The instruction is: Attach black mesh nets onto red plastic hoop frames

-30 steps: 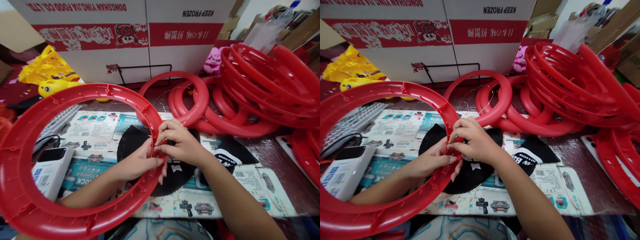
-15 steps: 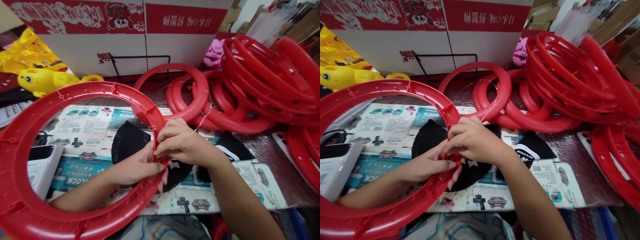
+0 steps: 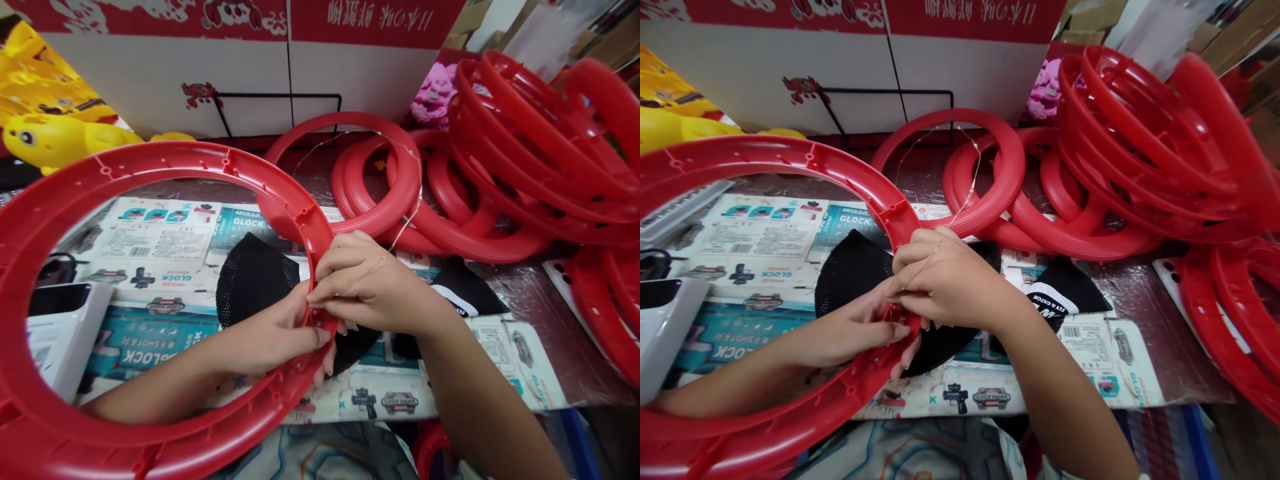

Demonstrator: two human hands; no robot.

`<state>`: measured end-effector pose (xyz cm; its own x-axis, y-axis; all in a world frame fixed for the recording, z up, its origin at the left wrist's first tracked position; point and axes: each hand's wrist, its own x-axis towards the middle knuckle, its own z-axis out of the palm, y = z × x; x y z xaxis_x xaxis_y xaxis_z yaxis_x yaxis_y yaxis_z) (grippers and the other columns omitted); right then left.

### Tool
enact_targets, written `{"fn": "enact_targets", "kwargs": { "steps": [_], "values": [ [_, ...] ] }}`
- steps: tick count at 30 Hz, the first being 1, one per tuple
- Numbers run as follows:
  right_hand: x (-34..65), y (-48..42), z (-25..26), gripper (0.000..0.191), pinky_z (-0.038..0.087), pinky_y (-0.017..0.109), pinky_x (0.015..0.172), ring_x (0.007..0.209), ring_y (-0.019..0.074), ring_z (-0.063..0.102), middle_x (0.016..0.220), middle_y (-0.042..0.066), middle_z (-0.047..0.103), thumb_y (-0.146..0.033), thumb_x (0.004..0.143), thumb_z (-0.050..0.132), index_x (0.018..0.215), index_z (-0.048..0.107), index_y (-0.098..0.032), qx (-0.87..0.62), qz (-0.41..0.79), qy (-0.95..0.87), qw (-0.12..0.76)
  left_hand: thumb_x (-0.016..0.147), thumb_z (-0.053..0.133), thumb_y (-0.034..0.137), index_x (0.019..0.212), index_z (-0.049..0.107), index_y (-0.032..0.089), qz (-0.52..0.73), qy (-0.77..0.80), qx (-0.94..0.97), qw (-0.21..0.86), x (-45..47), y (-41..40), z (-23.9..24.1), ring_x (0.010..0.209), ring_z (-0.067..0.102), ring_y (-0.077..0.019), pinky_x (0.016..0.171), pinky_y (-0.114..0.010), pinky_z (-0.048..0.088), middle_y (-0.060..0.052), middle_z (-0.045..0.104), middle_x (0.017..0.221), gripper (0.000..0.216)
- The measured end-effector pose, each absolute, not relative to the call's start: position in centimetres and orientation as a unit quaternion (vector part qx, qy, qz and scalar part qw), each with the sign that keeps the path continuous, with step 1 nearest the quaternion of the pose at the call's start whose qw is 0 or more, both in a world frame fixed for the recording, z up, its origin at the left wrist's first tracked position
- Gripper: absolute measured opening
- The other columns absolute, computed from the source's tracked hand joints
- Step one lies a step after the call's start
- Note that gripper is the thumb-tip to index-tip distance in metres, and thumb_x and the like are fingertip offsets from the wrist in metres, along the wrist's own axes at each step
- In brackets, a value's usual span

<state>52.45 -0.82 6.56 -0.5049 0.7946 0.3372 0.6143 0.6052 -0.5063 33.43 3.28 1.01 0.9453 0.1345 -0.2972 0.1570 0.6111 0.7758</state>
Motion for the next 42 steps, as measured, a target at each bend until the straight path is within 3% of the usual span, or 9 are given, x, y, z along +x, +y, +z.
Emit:
{"fn": "enact_targets", "kwargs": {
  "steps": [9,23,27,30,37,42],
  "values": [
    [52.0,-0.7,6.3,0.016,0.041,0.033,0.083,0.079,0.0157,0.056,0.078,0.001,0.065,-0.009,0.087,0.063,0.077,0.073,-0.016,-0.436,0.145,-0.840,0.289,0.093,0.060,0.036,0.104,0.036,0.024,0.011,0.207,0.440,0.873,33.5,3.2,1.1,0.053,0.067,-0.0143,0.051,-0.022,0.051,0.002,0.070,0.068,0.029],
    [51.9,-0.5,6.1,0.012,0.041,0.031,0.079,0.076,0.0150,0.057,0.080,0.001,0.066,-0.014,0.088,0.060,0.076,0.064,-0.018,-0.462,0.163,-0.808,0.328,0.088,0.062,0.030,0.108,0.033,0.024,0.034,0.204,0.405,0.891,33.6,3.6,1.3,0.051,0.065,-0.0141,0.052,-0.022,0.053,0.000,0.070,0.069,0.036],
    [52.3,-0.4,6.0,0.010,0.044,0.030,0.080,0.077,0.0145,0.060,0.081,0.001,0.067,-0.008,0.083,0.061,0.080,0.065,-0.017,-0.447,0.220,-0.797,0.340,0.080,0.064,0.032,0.114,0.036,0.023,0.035,0.126,0.356,0.925,33.4,4.1,0.6,0.059,0.069,-0.0181,0.056,-0.026,0.055,-0.004,0.074,0.079,0.045],
    [52.7,-0.6,6.3,0.010,0.046,0.030,0.081,0.080,0.0148,0.060,0.084,0.002,0.069,-0.008,0.085,0.061,0.084,0.065,-0.017,-0.434,0.250,-0.799,0.332,0.080,0.056,0.037,0.113,0.041,0.022,0.032,0.079,0.306,0.948,33.4,4.4,0.3,0.065,0.071,-0.0221,0.060,-0.031,0.056,-0.007,0.075,0.084,0.039],
    [52.6,-0.9,6.9,0.019,0.047,0.033,0.090,0.097,0.0168,0.060,0.104,0.005,0.068,-0.016,0.094,0.063,0.112,0.070,-0.020,-0.409,0.258,-0.837,0.256,0.077,0.056,0.035,0.106,0.053,0.018,0.002,0.081,0.272,0.959,33.2,4.6,0.4,0.071,0.071,-0.0239,0.068,-0.034,0.056,-0.010,0.074,0.088,0.034],
    [52.5,-0.9,6.5,0.017,0.046,0.031,0.084,0.088,0.0160,0.058,0.091,0.005,0.066,-0.010,0.096,0.057,0.089,0.071,-0.016,-0.411,0.183,-0.856,0.256,0.070,0.058,0.029,0.107,0.049,0.022,0.018,0.084,0.275,0.958,33.2,4.5,0.5,0.069,0.072,-0.0221,0.065,-0.031,0.056,-0.007,0.075,0.086,0.038]
  ]
}}
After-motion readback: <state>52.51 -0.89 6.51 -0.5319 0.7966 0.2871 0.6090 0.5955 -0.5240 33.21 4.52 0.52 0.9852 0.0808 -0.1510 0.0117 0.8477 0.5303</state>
